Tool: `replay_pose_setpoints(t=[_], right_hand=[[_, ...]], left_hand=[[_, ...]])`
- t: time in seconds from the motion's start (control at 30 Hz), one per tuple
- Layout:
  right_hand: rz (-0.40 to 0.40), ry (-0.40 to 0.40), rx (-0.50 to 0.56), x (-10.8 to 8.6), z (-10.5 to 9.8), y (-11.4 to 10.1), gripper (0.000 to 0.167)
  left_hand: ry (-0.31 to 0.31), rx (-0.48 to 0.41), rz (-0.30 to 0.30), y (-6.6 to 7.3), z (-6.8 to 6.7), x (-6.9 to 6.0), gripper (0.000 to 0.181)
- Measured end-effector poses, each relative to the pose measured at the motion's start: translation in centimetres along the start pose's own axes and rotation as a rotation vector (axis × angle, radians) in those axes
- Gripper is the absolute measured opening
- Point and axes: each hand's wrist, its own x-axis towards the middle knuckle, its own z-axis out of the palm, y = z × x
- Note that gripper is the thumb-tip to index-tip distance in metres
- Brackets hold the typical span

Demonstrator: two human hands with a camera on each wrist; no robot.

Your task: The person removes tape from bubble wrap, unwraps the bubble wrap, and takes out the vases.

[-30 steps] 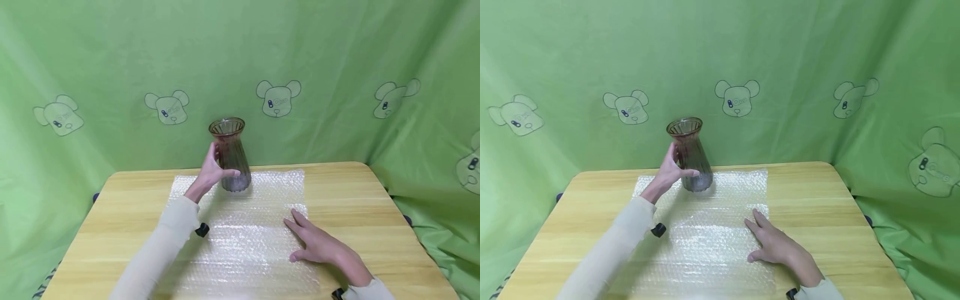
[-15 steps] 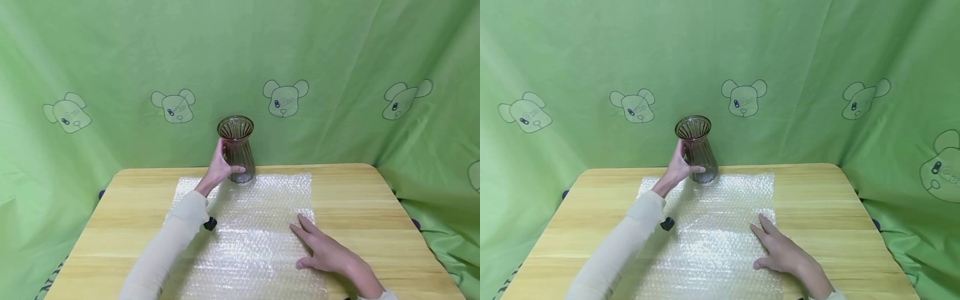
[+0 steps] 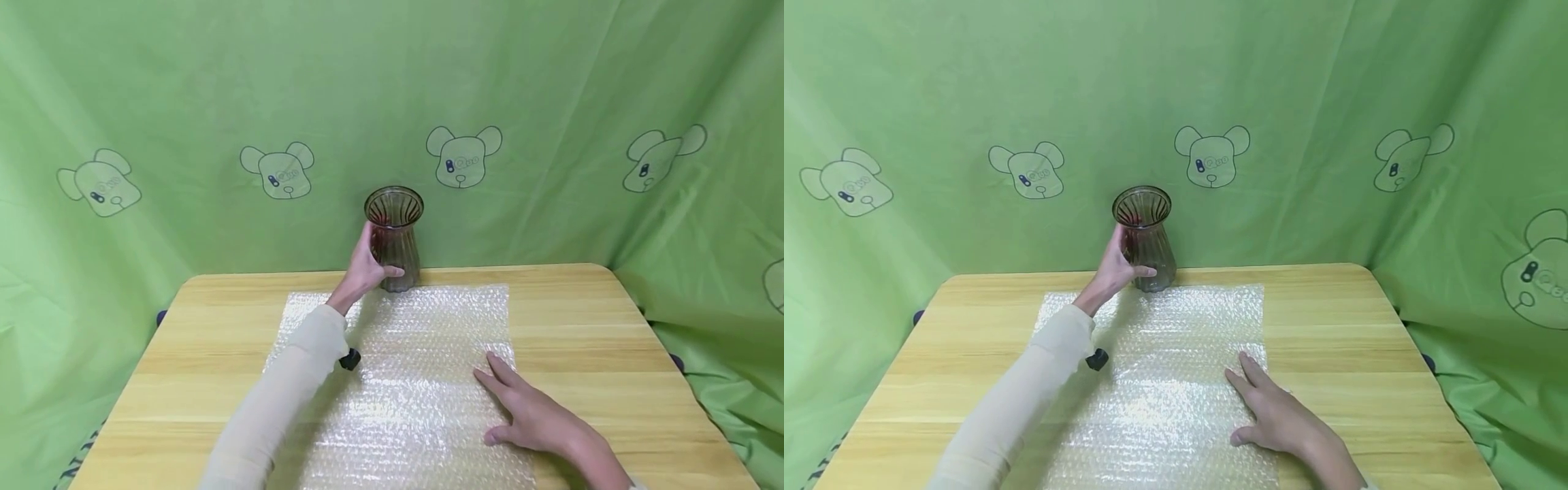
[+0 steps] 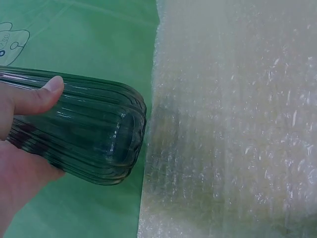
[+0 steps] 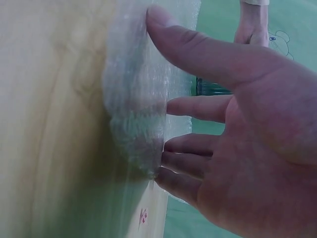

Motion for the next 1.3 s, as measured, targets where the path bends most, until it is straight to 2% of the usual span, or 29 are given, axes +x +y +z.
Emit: replay_pose_setpoints(t=[0.67,0.87,1.07,1.3], right_hand=[[0.001,0.011,0.002,-0.2,0.2,0.2,0.100],[-0.008,0.021,-0.012,-0.3,0.3,0.2,0.100],[-0.002,0.018,-0.010,-0.3,0.1,0.2,0.100],[0.004,0.014,-0.009,-0.3,0.2,0.3,0.100]], left_hand=[[-0.002,0.012,-0.014,-2.6,0.7,0.4,0.120],[-0.006,-0.004,-0.025,-2.6,0.7,0.4,0.124],[-0.012,-0.001,-0.070,-2.4,0.5,0.4,0.115],[-0.033,0.019,-0.067,-2.6,0.4,0.7,0.114]])
